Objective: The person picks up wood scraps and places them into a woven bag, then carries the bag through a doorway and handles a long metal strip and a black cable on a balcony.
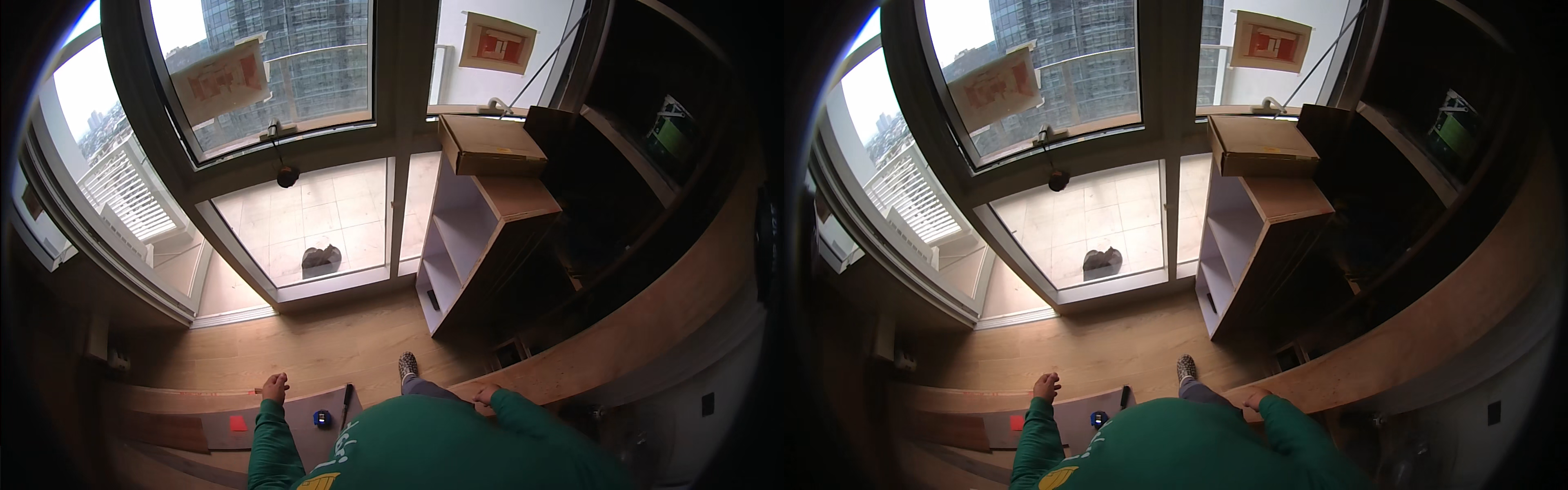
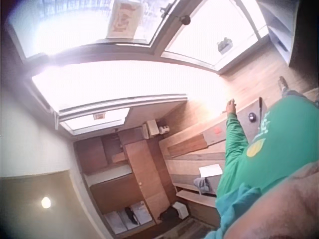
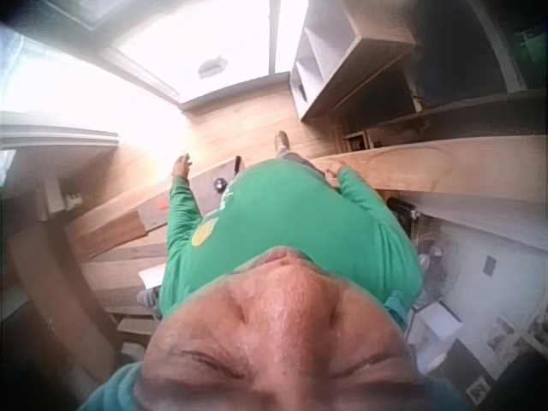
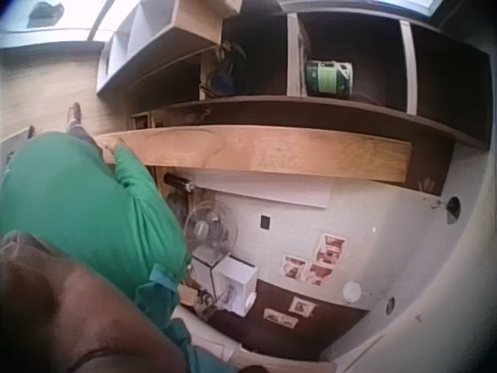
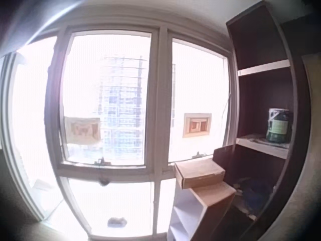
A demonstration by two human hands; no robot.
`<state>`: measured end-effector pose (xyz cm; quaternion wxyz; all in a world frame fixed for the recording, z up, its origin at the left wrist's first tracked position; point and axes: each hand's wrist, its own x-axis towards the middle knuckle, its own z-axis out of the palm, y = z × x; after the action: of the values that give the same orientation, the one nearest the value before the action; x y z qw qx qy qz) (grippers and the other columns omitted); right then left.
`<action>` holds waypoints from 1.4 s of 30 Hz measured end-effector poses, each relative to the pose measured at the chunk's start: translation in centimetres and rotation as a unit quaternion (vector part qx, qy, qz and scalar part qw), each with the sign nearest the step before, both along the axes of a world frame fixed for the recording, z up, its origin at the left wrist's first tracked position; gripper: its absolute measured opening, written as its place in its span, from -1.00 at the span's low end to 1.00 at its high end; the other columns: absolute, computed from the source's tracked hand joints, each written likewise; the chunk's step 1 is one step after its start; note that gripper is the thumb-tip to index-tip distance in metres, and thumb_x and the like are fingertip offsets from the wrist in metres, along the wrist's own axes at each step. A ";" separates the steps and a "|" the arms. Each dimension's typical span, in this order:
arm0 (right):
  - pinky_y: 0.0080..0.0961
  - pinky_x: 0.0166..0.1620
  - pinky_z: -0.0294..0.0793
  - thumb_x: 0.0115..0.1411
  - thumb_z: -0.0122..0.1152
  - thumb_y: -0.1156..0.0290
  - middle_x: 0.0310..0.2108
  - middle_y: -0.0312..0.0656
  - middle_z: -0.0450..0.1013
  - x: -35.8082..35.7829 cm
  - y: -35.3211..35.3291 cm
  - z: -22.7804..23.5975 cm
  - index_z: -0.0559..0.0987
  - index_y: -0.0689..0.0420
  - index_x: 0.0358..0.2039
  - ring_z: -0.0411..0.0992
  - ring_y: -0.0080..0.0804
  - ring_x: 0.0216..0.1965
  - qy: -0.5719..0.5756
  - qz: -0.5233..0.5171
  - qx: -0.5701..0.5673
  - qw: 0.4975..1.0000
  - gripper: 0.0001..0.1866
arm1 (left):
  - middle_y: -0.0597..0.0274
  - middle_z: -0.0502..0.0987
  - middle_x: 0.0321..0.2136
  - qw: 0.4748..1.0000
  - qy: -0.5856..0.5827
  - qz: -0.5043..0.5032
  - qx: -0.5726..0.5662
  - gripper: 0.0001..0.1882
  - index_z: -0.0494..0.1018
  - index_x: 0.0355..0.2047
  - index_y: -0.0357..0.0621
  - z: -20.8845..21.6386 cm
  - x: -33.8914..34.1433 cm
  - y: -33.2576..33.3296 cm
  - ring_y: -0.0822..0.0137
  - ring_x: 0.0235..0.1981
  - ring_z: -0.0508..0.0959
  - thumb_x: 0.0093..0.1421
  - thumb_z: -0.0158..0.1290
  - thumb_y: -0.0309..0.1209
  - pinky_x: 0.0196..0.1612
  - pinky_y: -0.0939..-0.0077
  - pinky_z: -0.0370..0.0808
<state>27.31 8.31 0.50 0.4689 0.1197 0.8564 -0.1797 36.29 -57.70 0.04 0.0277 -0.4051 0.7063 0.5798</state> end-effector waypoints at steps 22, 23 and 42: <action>-0.29 -0.50 0.54 0.10 0.33 0.35 -0.42 -0.08 0.53 -43.9 -29.6 -3.3 0.52 0.13 -0.09 0.50 -0.28 -0.51 -0.026 0.188 -0.126 0.974 -0.64 | 0.05 0.57 -0.34 0.868 -0.413 0.219 0.171 -0.63 0.53 -0.22 -0.32 2.3 11.3 19.1 0.09 -0.38 0.56 0.28 0.04 -0.18 -0.32 0.06 0.58; -0.35 -0.51 0.51 0.13 0.29 0.30 -0.48 -0.14 0.53 -45.3 -29.6 -6.0 0.54 0.18 -0.19 0.51 -0.36 -0.54 0.026 0.253 -0.160 0.954 -0.71 | 0.06 0.58 -0.34 0.878 -0.426 0.149 0.158 -0.61 0.53 -0.23 -0.30 2.6 10.7 18.5 0.11 -0.39 0.56 0.28 0.04 -0.15 -0.30 0.08 0.57; -0.31 -0.20 0.51 0.12 0.28 0.04 -0.28 -0.10 0.57 -40.9 -63.5 -0.7 0.62 0.10 -0.18 0.53 -0.23 -0.38 -0.102 0.464 -0.003 0.880 -0.59 | 0.17 0.47 -0.70 0.885 -0.298 0.324 0.152 -0.58 0.49 -0.48 -0.24 -0.2 5.8 -20.7 0.26 -0.68 0.50 0.25 -0.01 -0.09 -0.49 0.32 0.49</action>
<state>-13.57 -55.19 -0.24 0.5834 -0.2754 0.7609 0.0694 42.06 -78.45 -0.20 0.1086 -0.7564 0.3972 0.5082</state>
